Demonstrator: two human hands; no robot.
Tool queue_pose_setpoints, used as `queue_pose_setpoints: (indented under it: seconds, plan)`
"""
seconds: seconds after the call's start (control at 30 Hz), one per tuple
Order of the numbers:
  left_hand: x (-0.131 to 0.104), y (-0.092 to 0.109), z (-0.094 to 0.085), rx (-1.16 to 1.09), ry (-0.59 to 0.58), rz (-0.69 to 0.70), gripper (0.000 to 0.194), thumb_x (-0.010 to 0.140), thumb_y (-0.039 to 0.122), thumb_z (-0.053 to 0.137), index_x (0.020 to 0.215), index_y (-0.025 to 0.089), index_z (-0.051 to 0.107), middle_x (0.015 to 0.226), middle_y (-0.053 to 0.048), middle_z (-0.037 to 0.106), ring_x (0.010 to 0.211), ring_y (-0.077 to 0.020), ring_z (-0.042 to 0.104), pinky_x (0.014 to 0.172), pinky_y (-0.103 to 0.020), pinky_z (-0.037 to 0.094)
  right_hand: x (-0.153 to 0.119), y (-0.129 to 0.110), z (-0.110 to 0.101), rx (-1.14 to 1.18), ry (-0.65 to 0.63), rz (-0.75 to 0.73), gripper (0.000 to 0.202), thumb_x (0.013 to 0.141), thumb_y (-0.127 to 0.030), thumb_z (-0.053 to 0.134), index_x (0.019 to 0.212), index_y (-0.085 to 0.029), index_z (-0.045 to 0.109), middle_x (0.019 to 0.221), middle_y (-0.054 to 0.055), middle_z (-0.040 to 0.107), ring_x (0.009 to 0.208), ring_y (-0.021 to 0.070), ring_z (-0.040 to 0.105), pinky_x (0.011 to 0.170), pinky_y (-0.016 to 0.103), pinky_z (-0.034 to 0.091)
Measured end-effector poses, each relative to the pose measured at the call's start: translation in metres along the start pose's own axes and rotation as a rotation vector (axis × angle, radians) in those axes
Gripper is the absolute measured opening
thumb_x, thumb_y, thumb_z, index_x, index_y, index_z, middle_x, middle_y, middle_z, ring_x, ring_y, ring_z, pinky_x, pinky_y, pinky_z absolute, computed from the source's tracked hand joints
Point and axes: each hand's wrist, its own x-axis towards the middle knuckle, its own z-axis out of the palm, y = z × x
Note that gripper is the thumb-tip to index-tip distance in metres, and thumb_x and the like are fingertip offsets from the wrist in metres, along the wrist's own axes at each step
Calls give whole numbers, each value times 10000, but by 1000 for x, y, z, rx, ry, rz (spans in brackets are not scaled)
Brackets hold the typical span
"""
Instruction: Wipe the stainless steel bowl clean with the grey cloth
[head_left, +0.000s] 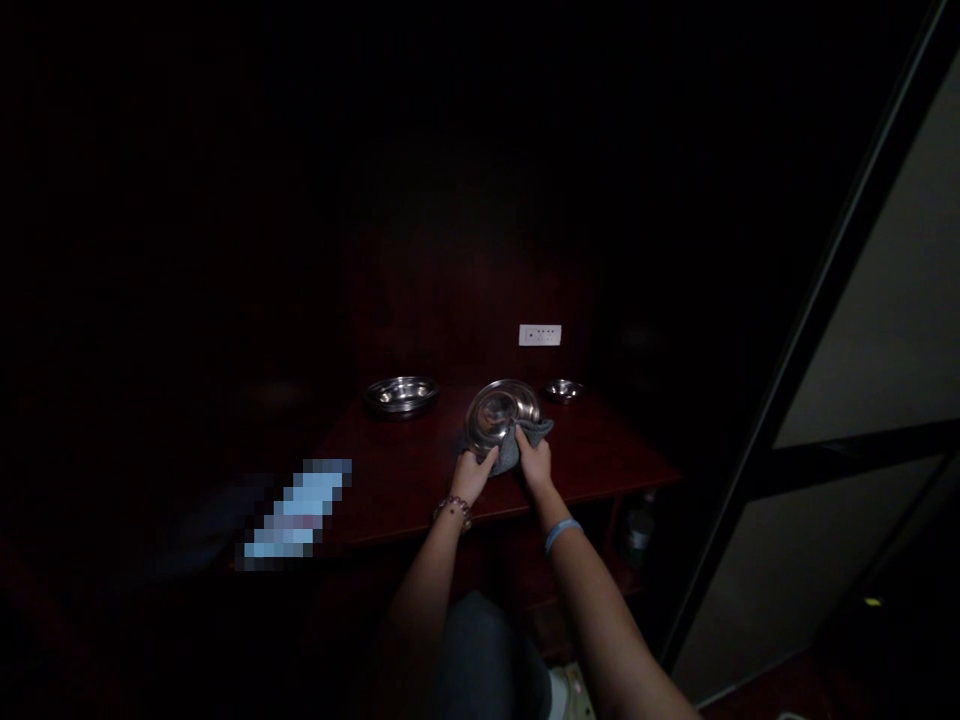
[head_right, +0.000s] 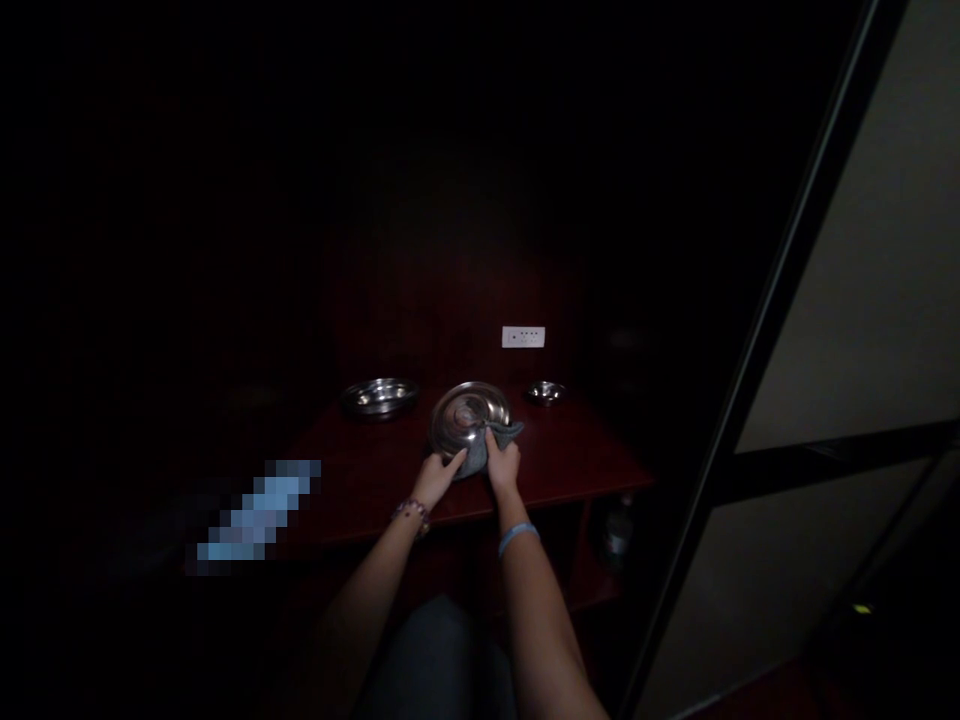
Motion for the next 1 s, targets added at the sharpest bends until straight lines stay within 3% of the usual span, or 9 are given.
queue_pose_setpoints:
  seconds: [0.2, 0.5, 0.63, 0.8, 1.0]
  plan:
    - [2, 3, 0, -23, -15, -36, 270, 744, 391, 673, 828, 139, 721, 913, -139, 759, 921, -277, 701, 862, -398, 519, -1, -2, 2, 20, -31, -19, 408, 781, -493, 650, 967, -142, 745, 1026, 112, 754, 975, 253, 713, 857, 318, 543]
    - [7, -4, 0, -161, 204, 15, 353, 813, 464, 584, 856, 124, 671, 905, -125, 737, 860, -220, 680, 843, -346, 510, 0, 2, 3, 11, -91, -41, 416, 786, -499, 648, 979, -142, 744, 1008, 102, 759, 970, 241, 711, 876, 318, 533]
    - [5, -3, 0, -162, 250, 38, 376, 851, 502, 532, 869, 149, 660, 911, -101, 731, 867, -201, 670, 838, -315, 505, -1, 1, 3, -6, -97, -32, 424, 786, -499, 650, 987, -137, 742, 1024, 103, 755, 986, 241, 706, 882, 310, 526]
    - [2, 1, 0, -125, 204, 20, 363, 834, 509, 565, 895, 164, 658, 937, -90, 737, 892, -206, 676, 846, -315, 506, 0, 2, 1, -27, -59, -19, 426, 787, -502, 645, 982, -137, 746, 1012, 108, 757, 988, 250, 708, 870, 307, 529]
    - [4, -6, 3, -136, 112, 48, 446, 759, 410, 703, 1119, 163, 614, 1142, -130, 701, 1037, -219, 666, 957, -355, 478, 1, 3, -1, -44, -36, -17, 412, 789, -501, 643, 970, -147, 749, 997, 108, 761, 984, 260, 712, 863, 320, 536]
